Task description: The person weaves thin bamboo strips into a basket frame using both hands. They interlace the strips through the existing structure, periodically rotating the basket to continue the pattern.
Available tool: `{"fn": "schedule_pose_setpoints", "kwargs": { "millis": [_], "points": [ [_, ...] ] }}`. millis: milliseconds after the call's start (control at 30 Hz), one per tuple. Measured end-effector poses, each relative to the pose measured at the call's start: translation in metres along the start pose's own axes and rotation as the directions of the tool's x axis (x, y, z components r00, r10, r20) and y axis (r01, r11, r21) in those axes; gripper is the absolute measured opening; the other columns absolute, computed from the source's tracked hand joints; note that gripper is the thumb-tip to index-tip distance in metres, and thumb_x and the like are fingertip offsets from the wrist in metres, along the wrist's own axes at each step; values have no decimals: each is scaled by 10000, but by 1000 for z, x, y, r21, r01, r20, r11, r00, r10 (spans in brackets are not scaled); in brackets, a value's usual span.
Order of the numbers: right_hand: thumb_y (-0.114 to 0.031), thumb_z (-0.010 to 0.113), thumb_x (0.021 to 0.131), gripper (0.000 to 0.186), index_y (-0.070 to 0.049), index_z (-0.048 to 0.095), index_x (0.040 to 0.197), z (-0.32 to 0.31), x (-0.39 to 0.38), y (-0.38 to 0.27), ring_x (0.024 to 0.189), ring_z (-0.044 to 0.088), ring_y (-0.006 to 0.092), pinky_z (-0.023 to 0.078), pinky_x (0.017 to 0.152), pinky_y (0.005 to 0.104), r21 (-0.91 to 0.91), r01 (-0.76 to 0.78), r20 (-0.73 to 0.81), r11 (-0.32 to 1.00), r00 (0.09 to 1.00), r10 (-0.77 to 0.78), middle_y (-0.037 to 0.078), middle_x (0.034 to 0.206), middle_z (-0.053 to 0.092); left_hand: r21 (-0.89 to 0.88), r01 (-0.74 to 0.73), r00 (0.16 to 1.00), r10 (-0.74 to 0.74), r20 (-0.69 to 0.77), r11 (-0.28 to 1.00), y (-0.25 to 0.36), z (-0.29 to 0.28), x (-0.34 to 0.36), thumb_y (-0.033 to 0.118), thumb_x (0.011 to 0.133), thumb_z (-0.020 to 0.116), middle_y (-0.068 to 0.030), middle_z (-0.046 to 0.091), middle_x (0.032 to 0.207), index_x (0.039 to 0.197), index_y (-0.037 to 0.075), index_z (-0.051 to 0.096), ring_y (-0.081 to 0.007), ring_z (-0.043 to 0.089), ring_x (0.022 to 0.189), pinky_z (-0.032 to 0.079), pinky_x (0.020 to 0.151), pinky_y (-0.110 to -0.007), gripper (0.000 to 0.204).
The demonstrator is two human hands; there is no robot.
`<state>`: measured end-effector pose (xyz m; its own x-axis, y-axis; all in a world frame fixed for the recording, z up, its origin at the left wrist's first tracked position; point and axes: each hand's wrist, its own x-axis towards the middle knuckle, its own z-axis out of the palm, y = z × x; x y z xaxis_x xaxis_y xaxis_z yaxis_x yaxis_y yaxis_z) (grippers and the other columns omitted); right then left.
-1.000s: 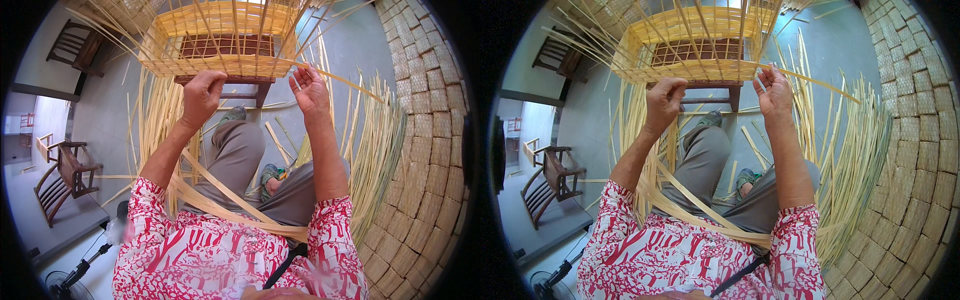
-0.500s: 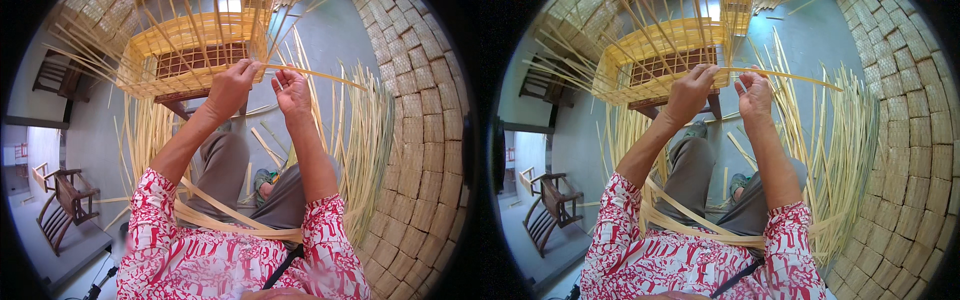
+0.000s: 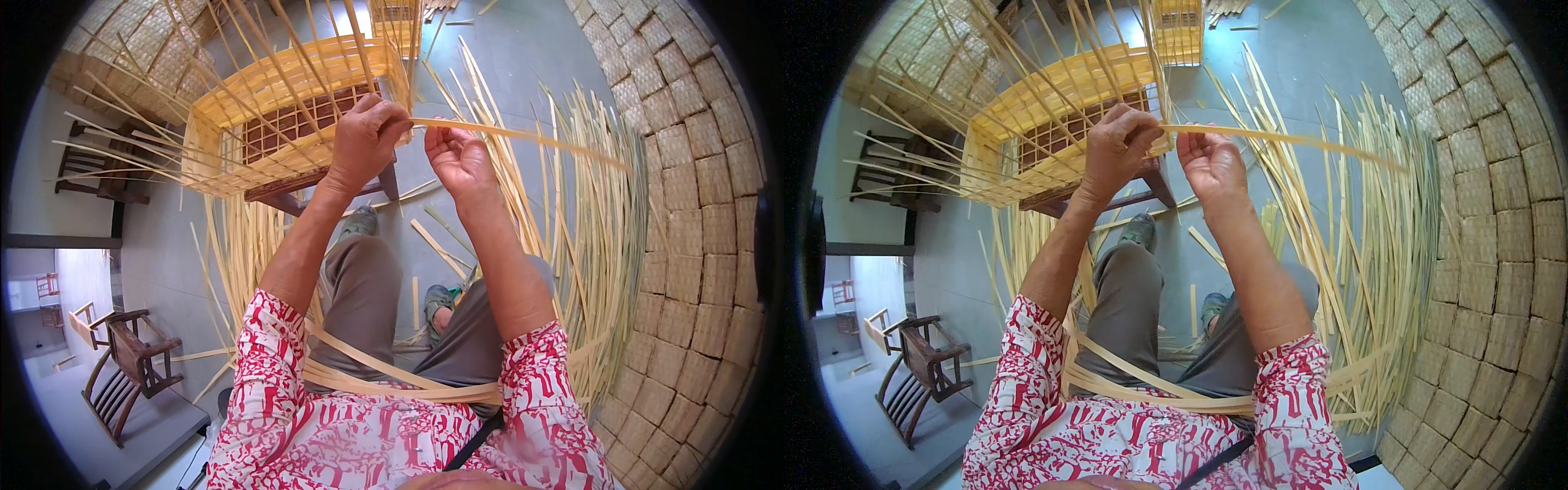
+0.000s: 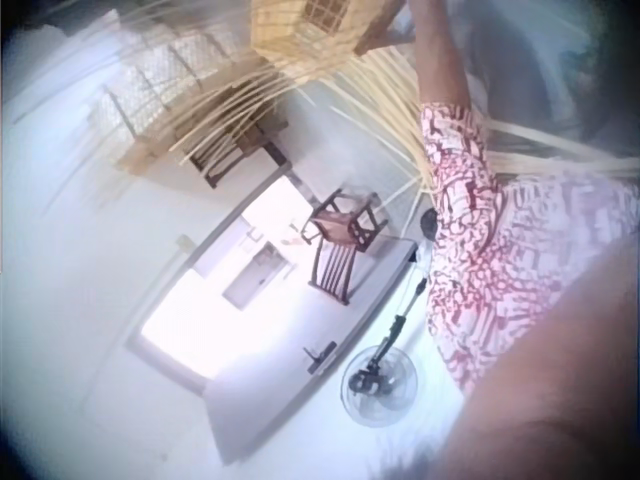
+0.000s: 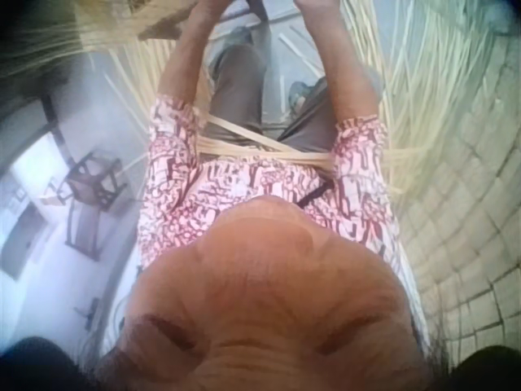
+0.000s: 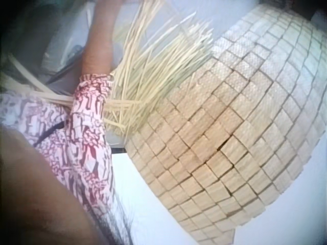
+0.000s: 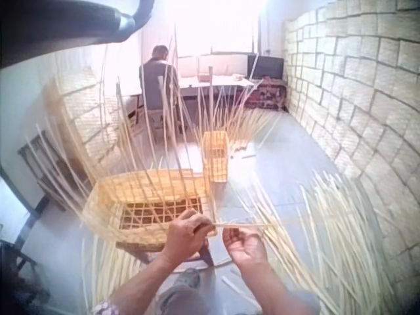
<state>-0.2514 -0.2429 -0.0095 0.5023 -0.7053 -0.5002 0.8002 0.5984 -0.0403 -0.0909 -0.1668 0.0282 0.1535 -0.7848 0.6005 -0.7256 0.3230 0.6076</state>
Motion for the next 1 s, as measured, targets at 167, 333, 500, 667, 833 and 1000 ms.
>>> {"fn": "schedule_pose_setpoints", "kwargs": {
  "millis": [167, 333, 500, 667, 833, 1000],
  "points": [
    [-184, 691, 974, 137, -63, 672, 1036, 17, -8, -12, 727, 685, 124, 609, 633, 308, -377, 18, 211, 926, 975, 67, 27, 825, 680, -161, 100, 989, -81, 119, 982, 5, -11, 3, 54, 837, 752, -78, 601, 792, 907, 47, 710, -233, 637, 727, 524, 662, -342, 82],
    [-172, 743, 941, 474, -55, 608, 1380, 48, -26, -4, 708, 597, 44, 533, 650, 204, -768, 460, 502, 446, 865, -29, -42, 822, 625, -203, 116, 987, -90, 131, 972, 2, -16, 4, 42, 840, 755, -77, 602, 830, 923, 40, 701, -212, 651, 733, 536, 660, -333, 100],
    [-99, 745, 925, 534, -75, 573, 1431, 53, -28, -1, 723, 519, 23, 466, 629, 190, -718, 695, 691, 39, 719, -73, -52, 825, 556, -207, 88, 988, -60, 141, 974, 4, -18, 4, 44, 825, 769, -75, 616, 845, 923, 38, 700, -207, 668, 744, 550, 673, -320, 120],
    [-134, 757, 924, 329, -50, 646, 1222, 52, -20, -1, 710, 509, 34, 461, 629, 200, -687, 727, 724, 14, 686, -73, -50, 814, 558, -207, 42, 990, -12, 141, 977, -2, -16, 3, 23, 865, 753, -33, 566, 829, 942, 32, 687, -136, 585, 723, 489, 640, -280, 101],
    [-238, 748, 947, 231, -48, 628, 996, 53, -17, 2, 725, 525, 37, 465, 651, 219, -709, 704, 694, 47, 708, -128, -36, 798, 606, -186, 85, 989, -61, 132, 979, -8, -13, 4, 45, 827, 755, -73, 616, 836, 924, 41, 701, -203, 638, 729, 525, 657, -326, 111],
    [-203, 664, 983, 194, -26, 604, 1033, 50, -15, 11, 761, 623, 94, 531, 714, 262, -697, 659, 583, 283, 750, -311, 24, 836, 665, -174, 79, 990, -56, 132, 982, -8, -11, 5, 36, 904, 732, -14, 541, 811, 940, 12, 674, -83, 615, 705, 511, 600, -251, 73]
  ]
}}
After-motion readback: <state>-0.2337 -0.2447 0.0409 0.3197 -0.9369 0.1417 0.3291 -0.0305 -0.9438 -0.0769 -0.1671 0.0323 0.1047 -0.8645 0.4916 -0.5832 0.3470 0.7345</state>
